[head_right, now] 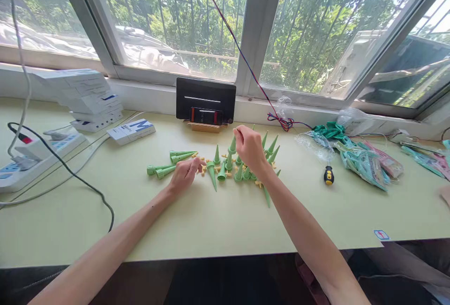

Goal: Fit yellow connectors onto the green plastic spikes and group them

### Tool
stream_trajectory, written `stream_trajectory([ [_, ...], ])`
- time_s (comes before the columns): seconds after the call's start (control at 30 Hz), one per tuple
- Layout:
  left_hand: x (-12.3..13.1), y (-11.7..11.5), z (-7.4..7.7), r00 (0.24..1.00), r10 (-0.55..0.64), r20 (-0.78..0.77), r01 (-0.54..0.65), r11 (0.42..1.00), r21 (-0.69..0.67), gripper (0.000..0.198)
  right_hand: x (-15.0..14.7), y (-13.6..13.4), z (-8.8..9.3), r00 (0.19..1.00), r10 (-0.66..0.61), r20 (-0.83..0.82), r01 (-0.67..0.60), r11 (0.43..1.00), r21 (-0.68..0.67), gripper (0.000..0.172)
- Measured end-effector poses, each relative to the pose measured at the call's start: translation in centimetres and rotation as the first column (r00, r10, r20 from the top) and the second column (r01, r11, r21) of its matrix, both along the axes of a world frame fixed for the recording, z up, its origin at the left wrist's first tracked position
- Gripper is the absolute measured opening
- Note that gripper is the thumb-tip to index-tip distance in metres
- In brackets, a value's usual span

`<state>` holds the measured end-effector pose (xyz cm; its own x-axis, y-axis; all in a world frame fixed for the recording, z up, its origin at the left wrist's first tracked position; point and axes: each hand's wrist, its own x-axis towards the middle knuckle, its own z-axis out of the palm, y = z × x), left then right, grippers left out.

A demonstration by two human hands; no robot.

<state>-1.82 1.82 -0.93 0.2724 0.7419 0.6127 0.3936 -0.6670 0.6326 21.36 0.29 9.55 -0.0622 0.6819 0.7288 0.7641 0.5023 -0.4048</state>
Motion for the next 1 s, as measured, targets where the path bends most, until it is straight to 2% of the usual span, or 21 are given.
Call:
stream_trajectory([
  [0.33, 0.1, -0.2, 0.0, 1.000, -0.017, 0.002, 0.017, 1.000, -0.021, 0.057, -0.3, 0.8, -1.2, 1.000, -0.003, 0.025, 0.005, 0.997, -0.081, 0.030],
  [0.6, 0.1, -0.3, 0.0, 0.999, -0.035, -0.017, 0.035, 0.999, -0.004, 0.056, -0.4, 0.7, -1.2, 0.999, -0.006, 0.042, 0.011, 0.995, -0.099, 0.030],
  [1.0, 0.1, -0.4, 0.1, 0.999, -0.034, -0.026, 0.034, 0.999, -0.012, 0.058, -0.5, 0.4, -2.0, 0.998, -0.007, 0.059, 0.021, 0.972, -0.236, 0.030],
])
